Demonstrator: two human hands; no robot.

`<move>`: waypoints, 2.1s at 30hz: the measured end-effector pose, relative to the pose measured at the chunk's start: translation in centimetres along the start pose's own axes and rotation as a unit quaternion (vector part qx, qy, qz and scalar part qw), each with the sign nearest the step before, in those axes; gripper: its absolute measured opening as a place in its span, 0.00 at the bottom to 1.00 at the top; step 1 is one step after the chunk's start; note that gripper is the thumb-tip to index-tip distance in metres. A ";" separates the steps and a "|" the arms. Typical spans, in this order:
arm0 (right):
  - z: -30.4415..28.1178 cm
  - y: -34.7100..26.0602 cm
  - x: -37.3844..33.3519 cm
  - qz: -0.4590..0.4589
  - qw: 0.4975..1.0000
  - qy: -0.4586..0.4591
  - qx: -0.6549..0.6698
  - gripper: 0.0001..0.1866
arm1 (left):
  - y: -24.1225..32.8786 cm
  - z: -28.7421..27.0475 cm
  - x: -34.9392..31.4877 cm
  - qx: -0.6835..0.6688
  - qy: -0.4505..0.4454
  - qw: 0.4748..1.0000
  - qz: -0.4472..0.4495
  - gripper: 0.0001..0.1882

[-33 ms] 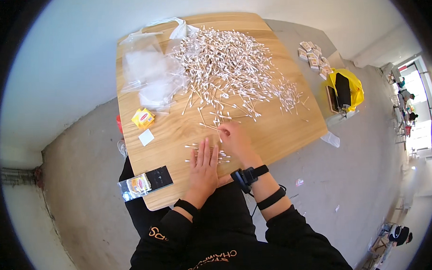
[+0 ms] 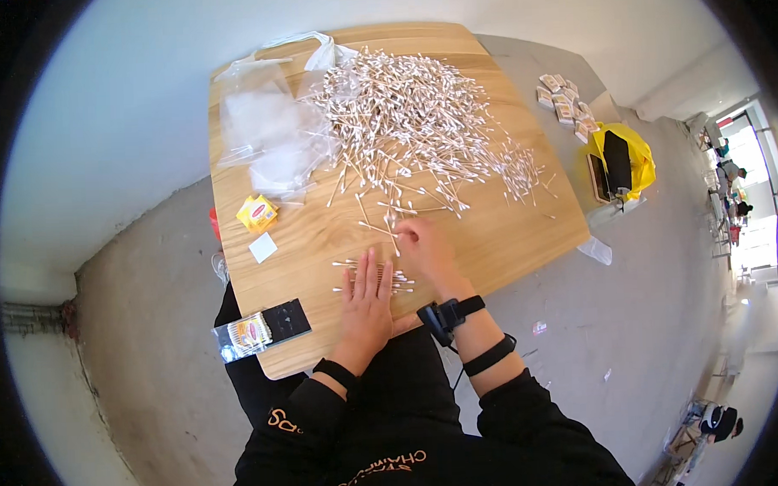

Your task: The person organizes cotton swabs on a table, places them into small plastic bags, and then wipes the camera lens with a cloth.

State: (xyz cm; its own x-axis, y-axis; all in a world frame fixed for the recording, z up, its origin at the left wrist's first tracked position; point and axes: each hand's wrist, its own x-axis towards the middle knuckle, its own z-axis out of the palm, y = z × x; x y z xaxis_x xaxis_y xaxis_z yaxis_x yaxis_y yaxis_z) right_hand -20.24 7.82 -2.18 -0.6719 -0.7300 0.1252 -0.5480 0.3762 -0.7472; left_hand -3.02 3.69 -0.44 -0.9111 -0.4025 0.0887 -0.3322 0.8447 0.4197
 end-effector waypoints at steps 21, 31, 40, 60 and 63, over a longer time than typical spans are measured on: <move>-1.3 -0.2 1.5 0.108 0.991 -0.008 -0.075 0.05 | 0.2 -0.4 0.1 0.036 -0.021 0.999 0.001 0.54; -2.9 0.2 -1.2 0.061 0.996 -0.054 -0.023 0.07 | -0.2 0.1 -0.1 0.027 0.001 1.000 0.003 0.53; 3.2 -3.4 3.9 -0.011 0.991 0.081 -0.105 0.09 | -0.5 1.1 0.1 0.051 -0.012 0.999 0.014 0.50; -3.3 1.7 0.0 -0.013 0.993 0.115 -0.004 0.07 | -0.4 0.6 0.1 0.043 -0.022 0.999 0.004 0.56; -0.5 0.9 -1.6 0.016 0.997 0.072 -0.016 0.07 | -0.3 0.4 -0.1 0.033 -0.016 0.999 0.008 0.57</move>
State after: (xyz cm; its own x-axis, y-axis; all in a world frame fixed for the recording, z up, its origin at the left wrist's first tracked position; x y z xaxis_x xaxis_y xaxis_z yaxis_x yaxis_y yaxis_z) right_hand -19.91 9.60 -2.71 -0.7524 -0.6287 0.1965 -0.5393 0.4166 -0.7318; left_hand -2.95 3.60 -0.90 -0.9235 -0.3777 0.0668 -0.3312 0.8732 0.3576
